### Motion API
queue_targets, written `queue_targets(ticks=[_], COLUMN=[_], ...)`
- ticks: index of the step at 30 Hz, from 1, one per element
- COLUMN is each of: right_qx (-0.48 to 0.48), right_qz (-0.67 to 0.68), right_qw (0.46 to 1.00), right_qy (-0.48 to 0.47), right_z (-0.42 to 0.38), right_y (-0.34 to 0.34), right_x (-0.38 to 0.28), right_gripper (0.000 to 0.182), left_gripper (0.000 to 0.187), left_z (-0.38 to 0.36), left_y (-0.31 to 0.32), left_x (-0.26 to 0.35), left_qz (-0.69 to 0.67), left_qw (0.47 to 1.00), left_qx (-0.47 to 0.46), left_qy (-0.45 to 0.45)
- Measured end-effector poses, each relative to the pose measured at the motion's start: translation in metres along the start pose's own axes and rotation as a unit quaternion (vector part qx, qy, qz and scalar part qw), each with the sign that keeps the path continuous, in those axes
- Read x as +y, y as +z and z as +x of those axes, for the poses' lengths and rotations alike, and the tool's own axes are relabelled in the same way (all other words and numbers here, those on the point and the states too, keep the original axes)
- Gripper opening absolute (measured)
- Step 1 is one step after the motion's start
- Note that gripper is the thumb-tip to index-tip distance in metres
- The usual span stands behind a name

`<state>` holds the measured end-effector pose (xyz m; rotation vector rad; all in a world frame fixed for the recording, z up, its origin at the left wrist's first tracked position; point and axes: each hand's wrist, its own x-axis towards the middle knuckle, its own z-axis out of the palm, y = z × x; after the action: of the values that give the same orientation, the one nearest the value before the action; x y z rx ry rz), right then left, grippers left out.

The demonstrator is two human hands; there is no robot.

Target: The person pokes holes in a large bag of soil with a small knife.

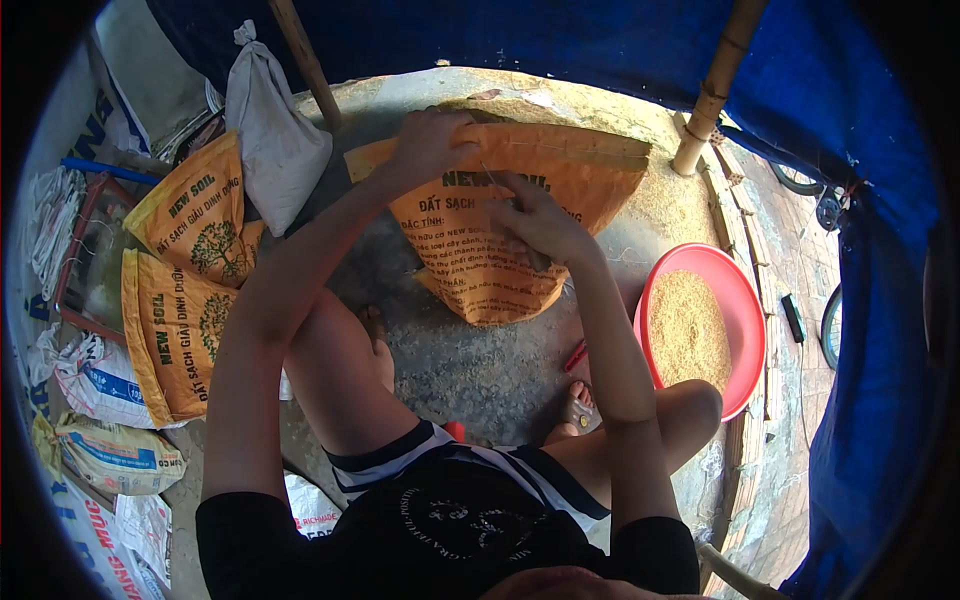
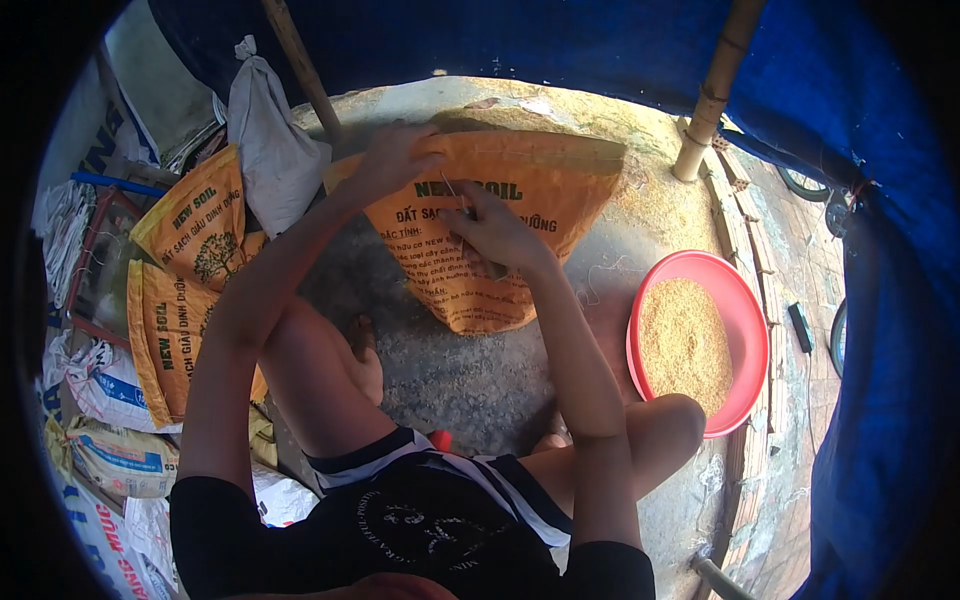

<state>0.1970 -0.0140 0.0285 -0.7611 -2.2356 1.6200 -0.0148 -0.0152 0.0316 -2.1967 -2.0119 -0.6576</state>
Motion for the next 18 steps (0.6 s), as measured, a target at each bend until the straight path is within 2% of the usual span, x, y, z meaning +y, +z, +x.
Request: queue_targets(ticks=[2,4,5,7,9,10,16,18], right_qx=[0.029,0.041,0.043,0.038,0.044,0.051,0.044,0.047], right_qz=[0.012,0.084,0.087,0.18,0.155,0.128,0.156,0.163], right_qw=[0.999,0.995,0.994,0.983,0.987,0.99,0.987,0.985], right_qy=[0.009,-0.046,-0.045,-0.013,-0.017,-0.02,-0.008,-0.012], right_z=[0.004,0.013,0.013,0.01,0.018,0.021,0.03,0.031], right_y=[0.002,0.007,0.009,0.016,0.018,0.018,0.017,0.017], right_x=[0.008,0.017,0.021,0.012,0.018,0.021,0.027,0.027], right_gripper=[0.051,0.052,0.052,0.051,0.051,0.052,0.048,0.047], left_gripper=[0.038,0.036,0.034,0.032,0.033,0.033,0.034,0.027], left_z=[0.002,0.004,0.004,0.004,0.006,0.006,0.003,0.0], left_y=[0.002,0.004,0.005,0.003,0.0,-0.002,-0.006,-0.007], left_x=[-0.003,-0.006,-0.007,-0.008,-0.009,-0.011,-0.014,-0.013], left_qz=[-0.015,-0.029,-0.034,-0.037,-0.1,-0.099,-0.084,-0.089], left_qw=[1.0,0.999,0.999,0.999,0.993,0.993,0.995,0.995], left_qx=[0.003,0.004,0.018,0.031,-0.02,-0.022,-0.049,-0.043], left_qy=[-0.009,-0.017,-0.012,-0.008,-0.053,-0.053,-0.026,-0.023])
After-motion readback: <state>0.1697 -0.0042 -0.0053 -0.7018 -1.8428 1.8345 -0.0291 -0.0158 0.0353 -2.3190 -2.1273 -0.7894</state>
